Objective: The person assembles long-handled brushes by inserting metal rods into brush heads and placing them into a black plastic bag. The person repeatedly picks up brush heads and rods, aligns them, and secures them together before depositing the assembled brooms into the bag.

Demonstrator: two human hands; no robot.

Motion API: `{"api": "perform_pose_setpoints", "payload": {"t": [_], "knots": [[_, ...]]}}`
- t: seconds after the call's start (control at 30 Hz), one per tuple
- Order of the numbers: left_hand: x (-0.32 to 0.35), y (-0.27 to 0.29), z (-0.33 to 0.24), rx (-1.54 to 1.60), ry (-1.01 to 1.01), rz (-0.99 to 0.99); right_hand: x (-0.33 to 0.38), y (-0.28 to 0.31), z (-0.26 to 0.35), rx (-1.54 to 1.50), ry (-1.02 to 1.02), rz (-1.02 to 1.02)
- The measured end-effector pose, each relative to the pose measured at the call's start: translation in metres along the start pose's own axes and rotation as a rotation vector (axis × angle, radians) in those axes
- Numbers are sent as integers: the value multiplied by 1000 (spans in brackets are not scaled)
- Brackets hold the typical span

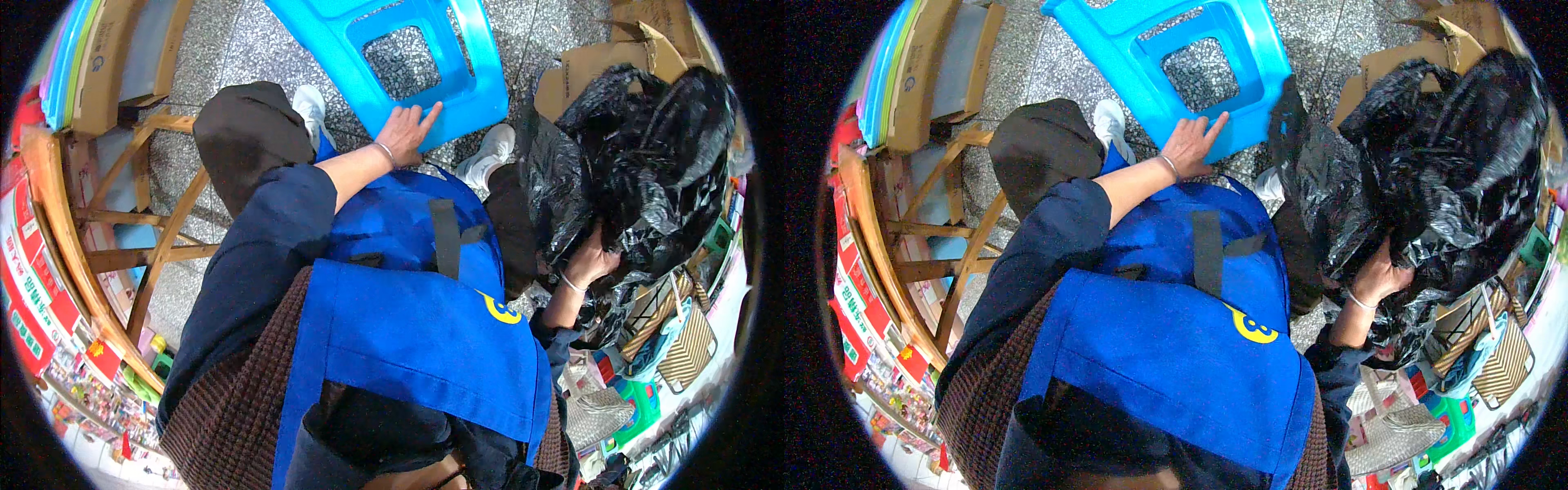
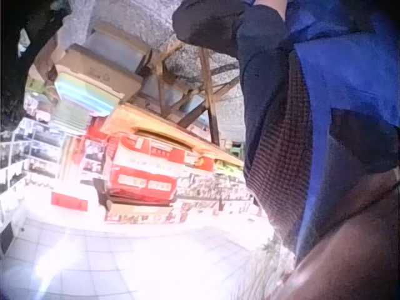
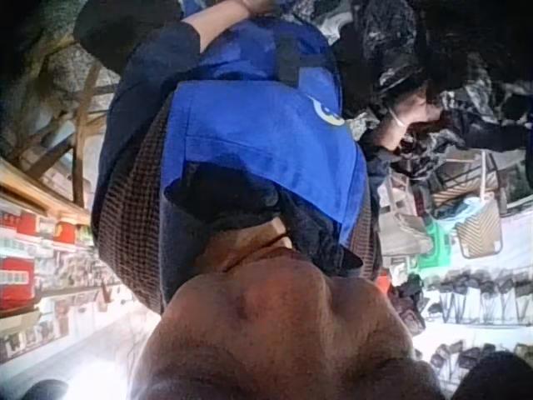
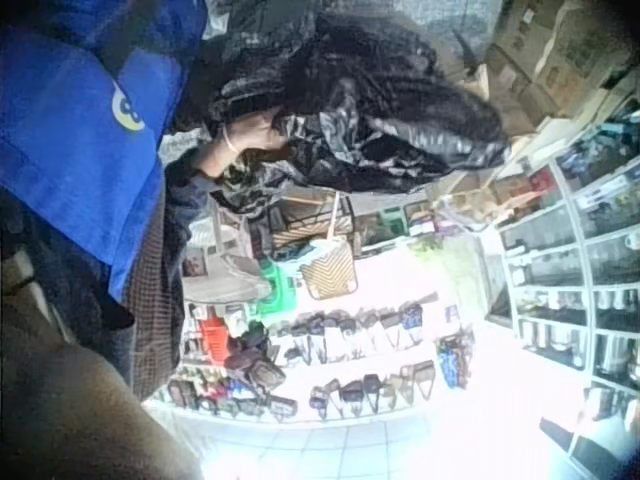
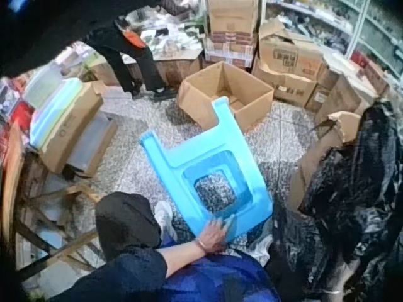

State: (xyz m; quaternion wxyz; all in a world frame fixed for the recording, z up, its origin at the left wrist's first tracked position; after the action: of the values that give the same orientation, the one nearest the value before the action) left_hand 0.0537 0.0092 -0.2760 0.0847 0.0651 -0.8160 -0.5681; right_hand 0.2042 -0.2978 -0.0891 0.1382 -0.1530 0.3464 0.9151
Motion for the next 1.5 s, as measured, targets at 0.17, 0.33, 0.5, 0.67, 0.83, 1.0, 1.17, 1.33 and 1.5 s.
{"api": "perform_pose_setpoints", "payload": {"t": [0.17,0.33,0.5,0.67,0.83,1.0,1.17,1.33,1.5], "knots": [[1,33,45,-9,11,-78,-8,-5,-15,-146,-71,-1],[-14,96,107,-27,-40,-160,-4,-10,-10,-172,13,-43],[-28,172,166,14,443,-334,-3,-11,-3,-159,-38,-34],[0,223,185,185,465,-512,-4,-10,0,-118,-37,-34],[35,274,206,885,622,-745,-5,-11,7,-8,10,-44],[70,324,209,1396,462,-598,-6,-12,7,23,49,-21],[104,341,229,1815,465,-435,-11,-10,-3,179,180,-51],[144,343,266,1877,392,-781,-17,-8,-8,261,124,-9],[173,326,300,1819,508,-1140,-19,-5,-10,286,114,2]]}}
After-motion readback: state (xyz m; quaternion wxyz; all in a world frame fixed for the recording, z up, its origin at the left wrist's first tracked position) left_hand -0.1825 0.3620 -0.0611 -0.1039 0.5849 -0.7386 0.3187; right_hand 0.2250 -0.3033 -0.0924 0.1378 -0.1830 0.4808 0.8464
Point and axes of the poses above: each hand's wrist, its own x-axis away from the middle knuckle, its own y-axis out of the back of the hand, z = x × y, the point moved 4 cm from there along -x, towards the middle knuckle, and after that the axes turned 12 degrees about -z, right-handed, at the moved point
